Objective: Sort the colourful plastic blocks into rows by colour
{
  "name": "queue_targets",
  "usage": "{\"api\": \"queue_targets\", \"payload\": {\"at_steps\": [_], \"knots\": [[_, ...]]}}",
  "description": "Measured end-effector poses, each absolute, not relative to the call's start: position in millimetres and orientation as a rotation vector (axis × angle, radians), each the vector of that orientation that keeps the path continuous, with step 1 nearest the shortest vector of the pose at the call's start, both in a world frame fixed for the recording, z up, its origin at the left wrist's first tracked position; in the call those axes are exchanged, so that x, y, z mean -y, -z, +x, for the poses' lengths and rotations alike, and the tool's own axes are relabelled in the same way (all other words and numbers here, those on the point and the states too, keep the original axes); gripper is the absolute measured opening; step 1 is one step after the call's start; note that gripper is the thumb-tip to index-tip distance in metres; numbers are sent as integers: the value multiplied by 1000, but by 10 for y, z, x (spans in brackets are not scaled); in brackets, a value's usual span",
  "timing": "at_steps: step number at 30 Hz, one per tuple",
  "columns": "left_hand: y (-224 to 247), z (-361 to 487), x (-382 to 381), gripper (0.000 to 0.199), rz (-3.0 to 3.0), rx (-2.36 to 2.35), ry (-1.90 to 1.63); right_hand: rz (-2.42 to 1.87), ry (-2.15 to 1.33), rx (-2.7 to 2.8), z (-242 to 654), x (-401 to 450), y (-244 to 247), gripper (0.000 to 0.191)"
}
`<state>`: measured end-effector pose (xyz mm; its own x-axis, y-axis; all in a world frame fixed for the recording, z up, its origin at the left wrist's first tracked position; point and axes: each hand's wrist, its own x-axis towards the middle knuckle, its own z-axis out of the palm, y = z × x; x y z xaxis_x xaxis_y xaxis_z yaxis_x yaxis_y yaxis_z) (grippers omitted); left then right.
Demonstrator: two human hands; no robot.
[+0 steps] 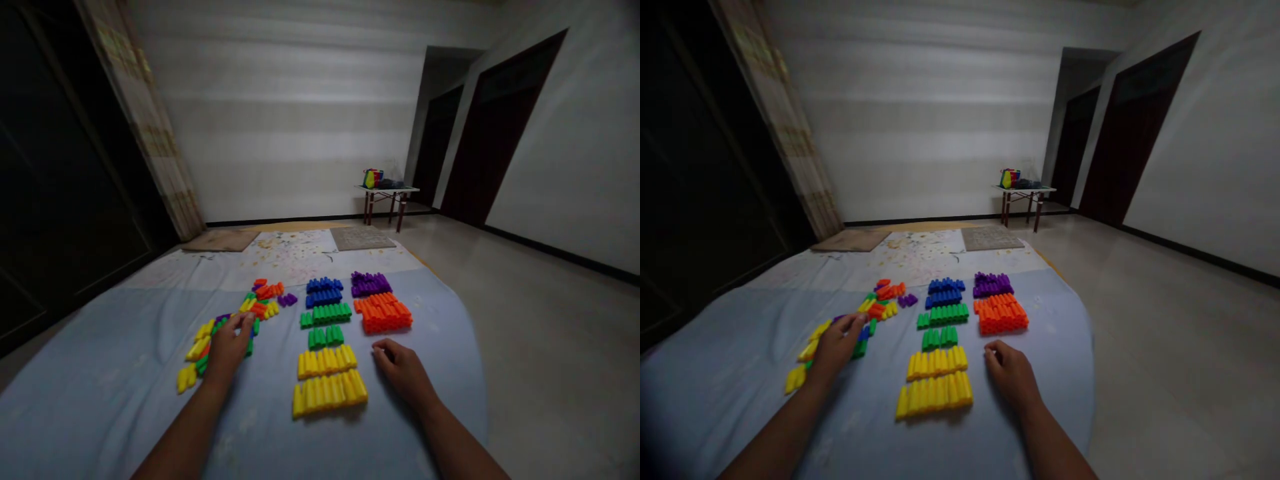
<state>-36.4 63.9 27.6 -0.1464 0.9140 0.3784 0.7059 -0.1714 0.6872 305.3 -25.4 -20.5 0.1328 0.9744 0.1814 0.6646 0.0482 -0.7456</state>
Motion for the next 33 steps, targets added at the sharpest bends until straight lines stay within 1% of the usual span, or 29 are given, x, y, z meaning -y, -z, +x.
{"api": "queue_targets", "payload": {"at_steps": [3,6,13,17,22,26,30,33], "knots": [[-169,-563,-579,41,1914,-2001,-1258,-1691,-548,1633,3069,249,229,33],[-67,-653,-519,36,2071,-2102,-1213,-1703,-528,1661,3074,253,232,34],[-21,-559,-444,30,2321,-2101,-1036,-1691,-556,1663,3096,192,259,35],[-46,-547,-423,28,2366,-2068,-1041,-1620,-581,1679,2996,121,117,34],[-65,-551,-378,28,2347,-2080,-1124,-1477,-555,1813,2502,-104,-267,30],[-47,-415,-307,30,2380,-1893,-1153,-1426,-517,1952,1892,-424,-453,25],[-24,-232,-228,31,2374,-1688,-1009,-1371,-407,2140,1345,-789,-463,25],[-3,-171,-209,29,2335,-1631,-850,-1414,-334,2206,1054,-1035,-405,27]]}}
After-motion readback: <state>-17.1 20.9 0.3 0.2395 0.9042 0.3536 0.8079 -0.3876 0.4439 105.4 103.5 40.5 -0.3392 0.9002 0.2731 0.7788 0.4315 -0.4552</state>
